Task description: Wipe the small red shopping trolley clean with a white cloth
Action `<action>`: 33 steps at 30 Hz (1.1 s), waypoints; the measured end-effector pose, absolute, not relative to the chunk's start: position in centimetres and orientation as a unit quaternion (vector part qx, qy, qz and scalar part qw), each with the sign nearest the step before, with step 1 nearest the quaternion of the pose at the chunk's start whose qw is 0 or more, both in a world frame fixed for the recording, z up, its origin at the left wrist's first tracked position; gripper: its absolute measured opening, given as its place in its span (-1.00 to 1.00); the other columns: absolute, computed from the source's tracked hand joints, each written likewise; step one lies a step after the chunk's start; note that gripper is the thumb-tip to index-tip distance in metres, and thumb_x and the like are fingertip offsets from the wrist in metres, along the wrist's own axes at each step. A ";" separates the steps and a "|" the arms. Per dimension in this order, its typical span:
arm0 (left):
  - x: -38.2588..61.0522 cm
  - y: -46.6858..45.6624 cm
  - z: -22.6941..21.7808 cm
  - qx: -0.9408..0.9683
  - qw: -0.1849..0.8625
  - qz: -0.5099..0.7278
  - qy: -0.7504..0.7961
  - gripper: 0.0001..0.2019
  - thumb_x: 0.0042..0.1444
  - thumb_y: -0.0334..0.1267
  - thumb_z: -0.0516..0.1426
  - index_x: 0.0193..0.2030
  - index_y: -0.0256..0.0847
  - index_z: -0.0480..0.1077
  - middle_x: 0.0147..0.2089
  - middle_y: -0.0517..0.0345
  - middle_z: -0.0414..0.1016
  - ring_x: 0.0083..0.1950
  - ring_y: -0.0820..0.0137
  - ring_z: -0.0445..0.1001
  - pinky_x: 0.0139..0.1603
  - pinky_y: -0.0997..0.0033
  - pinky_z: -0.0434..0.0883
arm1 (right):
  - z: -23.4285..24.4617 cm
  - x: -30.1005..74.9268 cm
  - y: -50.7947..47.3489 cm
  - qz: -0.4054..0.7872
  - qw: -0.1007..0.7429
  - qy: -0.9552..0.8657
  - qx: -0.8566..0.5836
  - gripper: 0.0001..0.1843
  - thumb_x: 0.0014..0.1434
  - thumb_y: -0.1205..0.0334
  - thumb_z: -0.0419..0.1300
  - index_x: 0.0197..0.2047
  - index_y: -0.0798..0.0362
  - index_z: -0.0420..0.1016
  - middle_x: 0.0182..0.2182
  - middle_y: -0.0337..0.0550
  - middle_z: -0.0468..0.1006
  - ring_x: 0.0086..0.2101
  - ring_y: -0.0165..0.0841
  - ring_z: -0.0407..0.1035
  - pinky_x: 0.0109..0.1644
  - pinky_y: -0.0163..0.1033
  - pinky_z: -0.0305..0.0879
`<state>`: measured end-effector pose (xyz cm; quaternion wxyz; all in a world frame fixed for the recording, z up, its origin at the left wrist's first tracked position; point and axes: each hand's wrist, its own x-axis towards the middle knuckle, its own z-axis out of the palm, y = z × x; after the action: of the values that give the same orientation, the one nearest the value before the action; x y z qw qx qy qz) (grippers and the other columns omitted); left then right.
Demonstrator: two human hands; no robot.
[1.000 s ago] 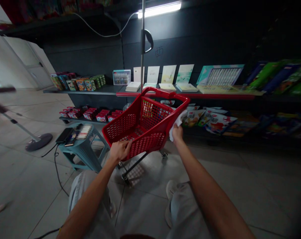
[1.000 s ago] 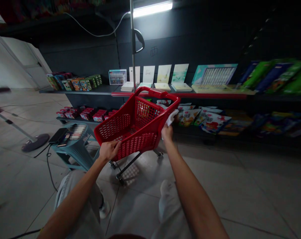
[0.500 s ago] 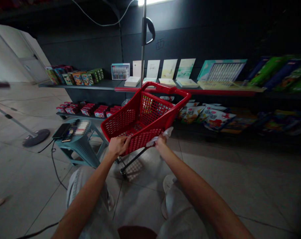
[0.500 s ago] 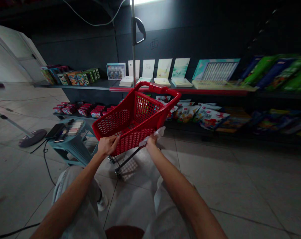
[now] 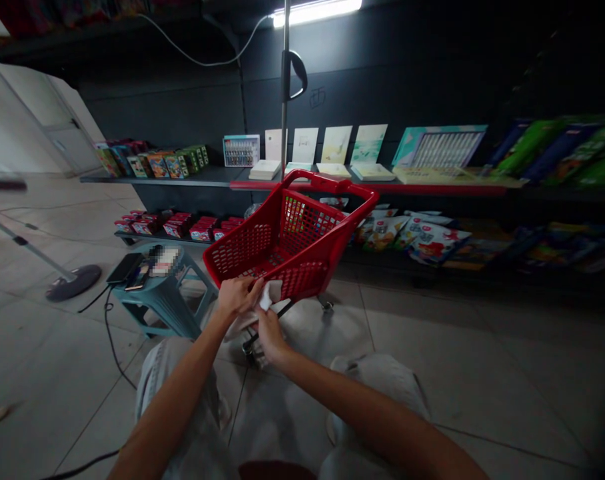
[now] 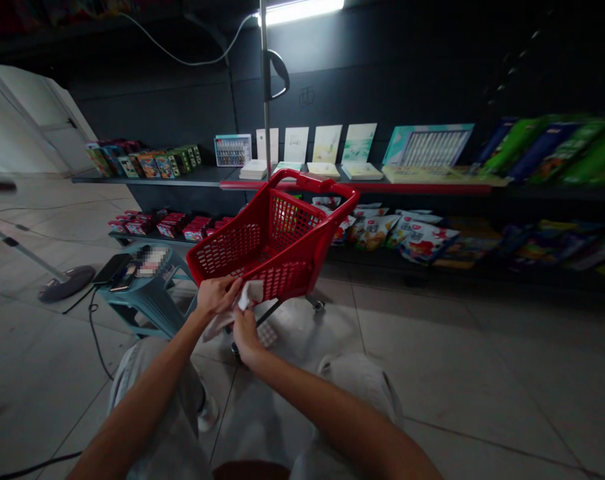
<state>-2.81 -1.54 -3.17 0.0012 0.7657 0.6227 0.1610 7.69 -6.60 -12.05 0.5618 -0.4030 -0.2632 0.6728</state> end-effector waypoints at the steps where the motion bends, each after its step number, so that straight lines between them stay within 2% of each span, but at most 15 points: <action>1: -2.8 -1.5 -3.2 0.766 0.003 0.163 0.622 -0.37 0.43 0.19 -0.18 -0.33 -0.13 0.55 -0.26 0.00 0.66 -0.26 0.29 0.54 -0.27 0.34 0.18 | -11.4 7.9 -6.2 0.685 0.559 -0.242 -0.399 -0.82 0.10 0.10 0.28 -0.27 0.00 0.48 -0.41 -0.26 0.61 -0.38 -0.35 0.49 -0.31 -0.32 0.41; 4: -2.7 -1.4 -3.3 0.767 0.006 0.171 0.618 -0.36 0.43 0.19 -0.18 -0.31 -0.14 0.56 -0.25 0.00 0.66 -0.24 0.29 0.54 -0.25 0.35 0.19 | -9.2 9.2 -4.3 0.726 0.552 -0.163 -0.377 -0.89 0.08 0.29 0.20 -0.26 0.03 0.47 -0.41 -0.25 0.63 -0.37 -0.37 0.51 -0.26 -0.31 0.47; 6: -2.7 -1.3 -3.5 0.766 0.004 0.171 0.619 -0.36 0.43 0.20 -0.18 -0.31 -0.15 0.56 -0.25 -0.01 0.66 -0.24 0.29 0.54 -0.25 0.35 0.19 | -8.2 10.1 -3.0 0.744 0.545 -0.109 -0.371 -0.85 0.08 0.40 0.13 -0.27 0.05 0.45 -0.42 -0.23 0.63 -0.38 -0.38 0.51 -0.25 -0.32 0.50; 11: -2.7 -0.7 -4.0 0.763 -0.001 0.163 0.625 -0.35 0.42 0.20 -0.19 -0.31 -0.15 0.57 -0.24 -0.02 0.67 -0.22 0.27 0.55 -0.25 0.34 0.18 | -7.5 11.9 -1.0 0.763 0.530 -0.053 -0.366 -0.77 0.19 0.48 0.02 -0.21 0.06 0.45 -0.36 -0.17 0.64 -0.33 -0.40 0.54 -0.22 -0.34 0.54; 19: -2.8 -0.3 -4.1 0.767 -0.005 0.168 0.620 -0.37 0.42 0.18 -0.16 -0.31 -0.14 0.58 -0.25 0.00 0.66 -0.23 0.28 0.54 -0.26 0.35 0.18 | -7.8 13.9 1.4 0.740 0.525 -0.060 -0.416 -0.77 0.19 0.48 -0.02 -0.37 0.04 0.38 -0.53 -0.21 0.56 -0.49 -0.40 0.48 -0.39 -0.38 0.47; 28: -3.1 -0.6 -4.1 0.772 -0.020 0.168 0.612 -0.38 0.43 0.19 -0.16 -0.32 -0.14 0.56 -0.25 0.01 0.66 -0.24 0.28 0.55 -0.28 0.34 0.17 | -7.6 17.3 3.5 0.684 0.565 -0.077 -0.454 -0.85 0.17 0.38 0.04 -0.35 0.06 0.41 -0.55 -0.25 0.56 -0.53 -0.37 0.46 -0.48 -0.35 0.41; 33: -3.3 -0.8 -4.3 0.778 -0.026 0.177 0.602 -0.39 0.42 0.19 -0.14 -0.32 -0.15 0.55 -0.25 0.02 0.66 -0.22 0.30 0.56 -0.27 0.35 0.19 | -7.1 20.8 6.0 0.625 0.616 -0.070 -0.474 -0.84 0.25 0.32 0.01 -0.27 0.06 0.41 -0.44 -0.24 0.59 -0.44 -0.40 0.52 -0.36 -0.35 0.49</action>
<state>-3.31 -0.83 -4.30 -0.0257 0.7780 0.6021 0.1774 20.79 6.02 -7.07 0.6159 -0.4740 -0.0704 0.6253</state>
